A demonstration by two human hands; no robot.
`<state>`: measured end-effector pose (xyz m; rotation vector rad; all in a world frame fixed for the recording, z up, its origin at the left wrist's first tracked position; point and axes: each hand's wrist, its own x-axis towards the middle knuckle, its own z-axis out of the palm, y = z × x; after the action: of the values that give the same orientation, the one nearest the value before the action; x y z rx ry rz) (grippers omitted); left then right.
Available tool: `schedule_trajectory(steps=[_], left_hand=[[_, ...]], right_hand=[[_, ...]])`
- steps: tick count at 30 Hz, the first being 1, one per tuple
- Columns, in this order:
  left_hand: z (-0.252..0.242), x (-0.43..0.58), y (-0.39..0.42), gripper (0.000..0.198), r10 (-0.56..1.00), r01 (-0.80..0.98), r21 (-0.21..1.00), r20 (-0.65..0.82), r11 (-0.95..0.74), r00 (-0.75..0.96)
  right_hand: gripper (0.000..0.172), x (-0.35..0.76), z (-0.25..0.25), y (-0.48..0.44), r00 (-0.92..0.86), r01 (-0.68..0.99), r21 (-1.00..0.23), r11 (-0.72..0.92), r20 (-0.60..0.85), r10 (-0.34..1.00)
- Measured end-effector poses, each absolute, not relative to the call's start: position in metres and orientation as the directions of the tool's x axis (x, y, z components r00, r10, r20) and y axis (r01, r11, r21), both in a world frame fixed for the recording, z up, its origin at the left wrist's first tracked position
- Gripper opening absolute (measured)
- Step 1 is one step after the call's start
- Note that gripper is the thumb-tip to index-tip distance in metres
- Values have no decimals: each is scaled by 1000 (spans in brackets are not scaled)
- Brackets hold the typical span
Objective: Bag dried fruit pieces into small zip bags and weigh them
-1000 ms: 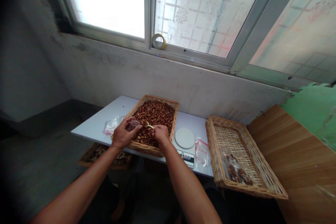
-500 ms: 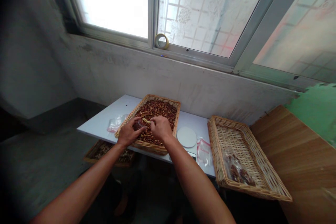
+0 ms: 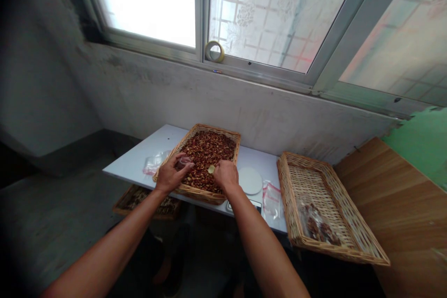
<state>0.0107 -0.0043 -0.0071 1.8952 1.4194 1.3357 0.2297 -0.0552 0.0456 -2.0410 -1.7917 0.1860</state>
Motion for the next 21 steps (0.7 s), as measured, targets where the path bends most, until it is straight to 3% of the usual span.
schedule_trajectory(steps=[7, 15, 21], left_hand=[[-8, 10, -4, 52, 888, 487, 776, 460, -401, -2], [-8, 11, -4, 53, 886, 523, 759, 464, -389, -14], [-10, 11, -4, 54, 885, 530, 743, 464, -409, 33]], right_hand=[[31, 221, 20, -47, 230, 829, -522, -199, -7, 973], [28, 222, 15, -54, 216, 776, -599, -198, -42, 975], [27, 217, 6, -50, 337, 540, -796, -275, -95, 937]])
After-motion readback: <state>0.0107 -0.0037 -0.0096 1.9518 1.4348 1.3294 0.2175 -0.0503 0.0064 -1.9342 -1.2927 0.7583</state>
